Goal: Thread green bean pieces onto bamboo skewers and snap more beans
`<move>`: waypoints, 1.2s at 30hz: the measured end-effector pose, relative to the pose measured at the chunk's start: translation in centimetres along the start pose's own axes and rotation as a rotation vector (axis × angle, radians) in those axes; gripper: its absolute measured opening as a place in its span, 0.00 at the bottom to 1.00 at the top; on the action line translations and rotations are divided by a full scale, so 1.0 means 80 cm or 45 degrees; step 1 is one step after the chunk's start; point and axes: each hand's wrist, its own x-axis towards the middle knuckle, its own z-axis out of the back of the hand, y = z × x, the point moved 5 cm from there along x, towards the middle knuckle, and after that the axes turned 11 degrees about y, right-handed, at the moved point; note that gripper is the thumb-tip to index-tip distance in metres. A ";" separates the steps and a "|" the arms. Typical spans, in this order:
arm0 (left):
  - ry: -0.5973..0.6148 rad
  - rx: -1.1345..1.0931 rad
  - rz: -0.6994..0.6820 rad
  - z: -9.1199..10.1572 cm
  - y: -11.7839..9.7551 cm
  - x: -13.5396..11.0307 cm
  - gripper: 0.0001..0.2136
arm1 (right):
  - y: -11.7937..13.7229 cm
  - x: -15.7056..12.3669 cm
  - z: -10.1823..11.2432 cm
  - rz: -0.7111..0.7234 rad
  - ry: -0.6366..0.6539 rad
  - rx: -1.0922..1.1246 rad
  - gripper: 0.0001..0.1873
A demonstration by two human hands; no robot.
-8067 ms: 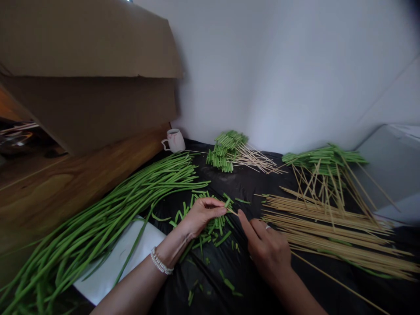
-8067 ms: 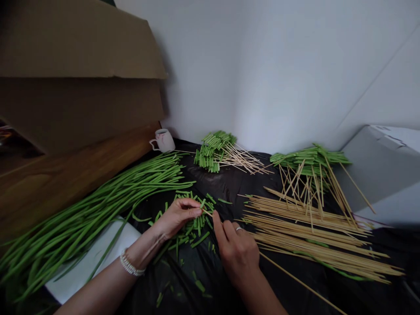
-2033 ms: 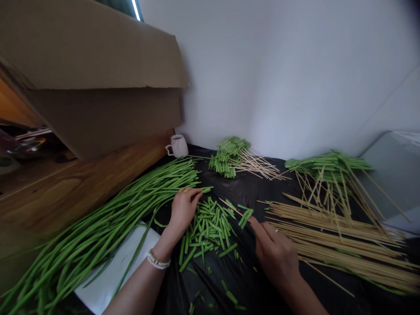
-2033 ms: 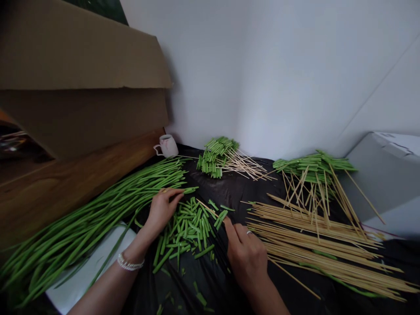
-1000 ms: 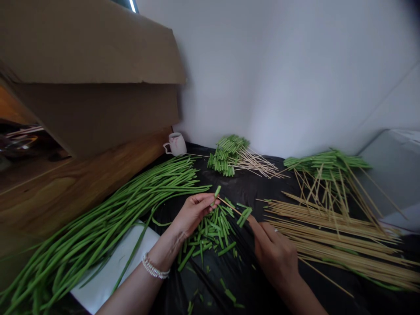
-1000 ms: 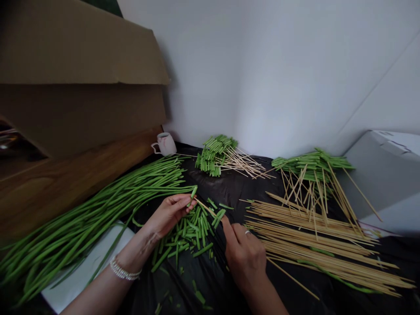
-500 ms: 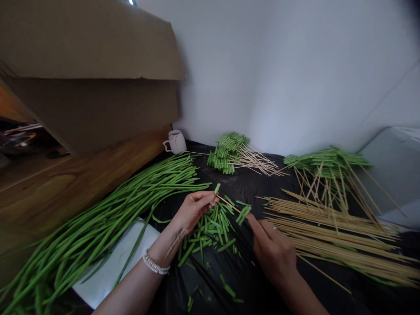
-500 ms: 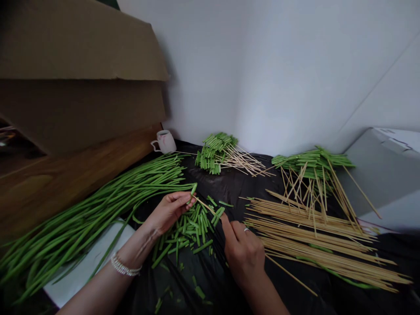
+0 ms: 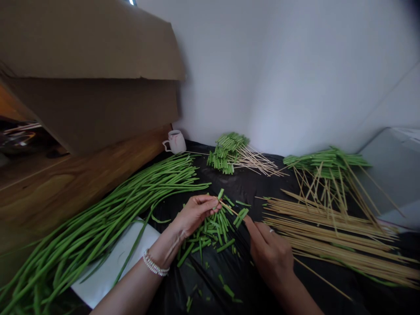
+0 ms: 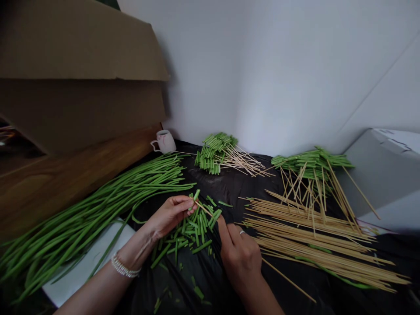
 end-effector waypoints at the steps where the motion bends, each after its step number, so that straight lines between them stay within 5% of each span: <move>1: 0.014 0.031 0.015 -0.003 0.002 0.000 0.10 | 0.001 0.000 0.000 0.006 0.010 0.011 0.17; 12: 0.136 0.317 -0.018 -0.035 0.017 -0.005 0.10 | 0.010 0.001 -0.002 0.048 0.044 0.100 0.16; 14: 0.111 0.399 -0.075 -0.025 0.003 -0.003 0.11 | 0.003 0.001 -0.003 0.023 0.046 0.081 0.16; 17: -0.177 0.677 -0.234 0.015 -0.030 -0.003 0.15 | -0.011 0.001 -0.003 -0.053 -0.005 0.028 0.16; 20: -0.388 1.130 -0.397 0.049 -0.056 -0.006 0.10 | -0.020 0.000 -0.004 -0.082 -0.020 -0.005 0.16; 24: -0.341 1.878 -0.279 0.060 -0.049 -0.003 0.10 | -0.020 -0.001 -0.006 -0.073 -0.009 -0.031 0.15; 27: -0.294 2.147 -0.169 0.061 -0.039 -0.001 0.13 | -0.018 -0.002 -0.006 -0.071 -0.008 -0.020 0.15; 32: -0.271 2.178 -0.149 0.062 -0.042 0.000 0.08 | -0.016 -0.002 -0.008 -0.072 0.008 -0.015 0.16; 36: -0.408 1.947 -0.328 0.060 -0.055 -0.002 0.06 | -0.016 -0.002 -0.006 -0.064 0.002 -0.021 0.16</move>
